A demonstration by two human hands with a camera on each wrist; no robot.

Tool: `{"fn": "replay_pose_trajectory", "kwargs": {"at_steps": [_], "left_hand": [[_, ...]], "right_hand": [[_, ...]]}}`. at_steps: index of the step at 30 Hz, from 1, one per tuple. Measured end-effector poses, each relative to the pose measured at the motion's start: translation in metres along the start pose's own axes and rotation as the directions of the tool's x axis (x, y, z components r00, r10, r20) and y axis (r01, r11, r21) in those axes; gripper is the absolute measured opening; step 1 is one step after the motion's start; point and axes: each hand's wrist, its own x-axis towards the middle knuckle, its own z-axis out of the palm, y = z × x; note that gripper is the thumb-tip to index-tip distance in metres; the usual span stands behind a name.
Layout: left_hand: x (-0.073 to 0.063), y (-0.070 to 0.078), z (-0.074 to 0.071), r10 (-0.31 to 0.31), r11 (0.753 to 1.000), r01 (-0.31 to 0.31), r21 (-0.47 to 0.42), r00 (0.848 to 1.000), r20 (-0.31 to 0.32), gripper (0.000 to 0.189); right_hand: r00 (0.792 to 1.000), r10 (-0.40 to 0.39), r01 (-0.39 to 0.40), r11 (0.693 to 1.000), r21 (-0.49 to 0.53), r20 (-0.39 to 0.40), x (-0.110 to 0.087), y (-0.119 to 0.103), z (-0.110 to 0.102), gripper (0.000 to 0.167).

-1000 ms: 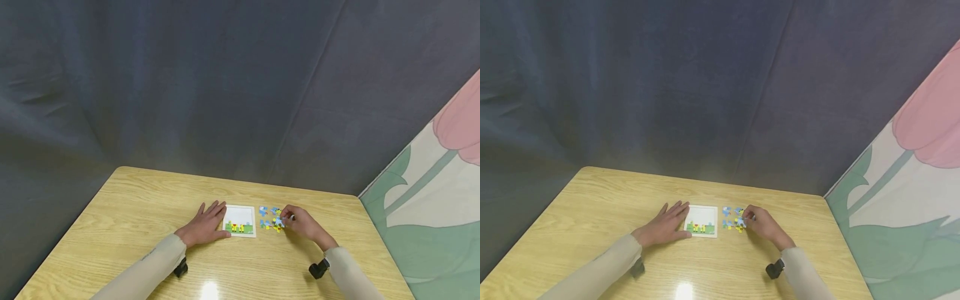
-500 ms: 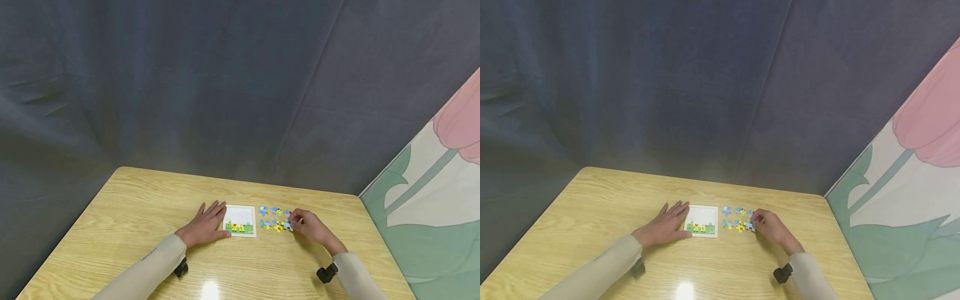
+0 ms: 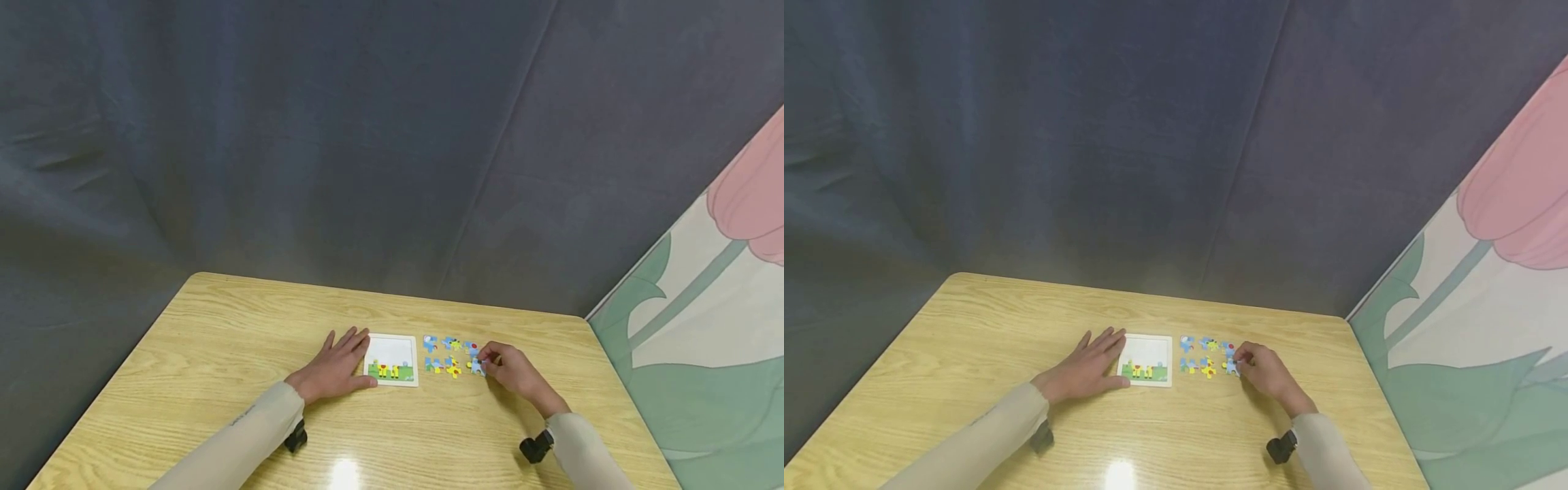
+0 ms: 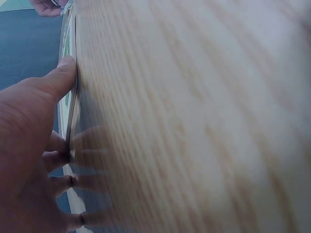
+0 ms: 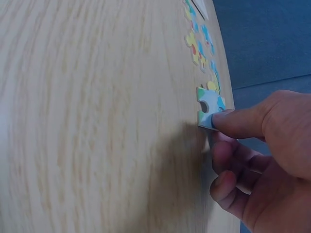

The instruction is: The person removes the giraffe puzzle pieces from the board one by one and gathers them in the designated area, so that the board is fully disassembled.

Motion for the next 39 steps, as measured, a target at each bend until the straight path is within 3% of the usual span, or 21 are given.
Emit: {"fn": "replay_pose_trajectory", "kwargs": {"at_steps": [25, 39], "left_hand": [[0.0, 0.0, 0.0, -0.013, 1.0, 0.013, -0.004, 1.0, 0.005, 0.091], [0.0, -0.001, 0.001, 0.006, 1.0, -0.007, -0.015, 1.0, -0.006, 0.09]], "right_hand": [[0.996, 0.061, -0.057, 0.997, 0.059, -0.061, 0.0, 0.002, 0.01, 0.008], [0.997, 0.008, -0.004, 0.999, 0.054, -0.072, 0.007, -0.007, 0.01, 0.007]]}}
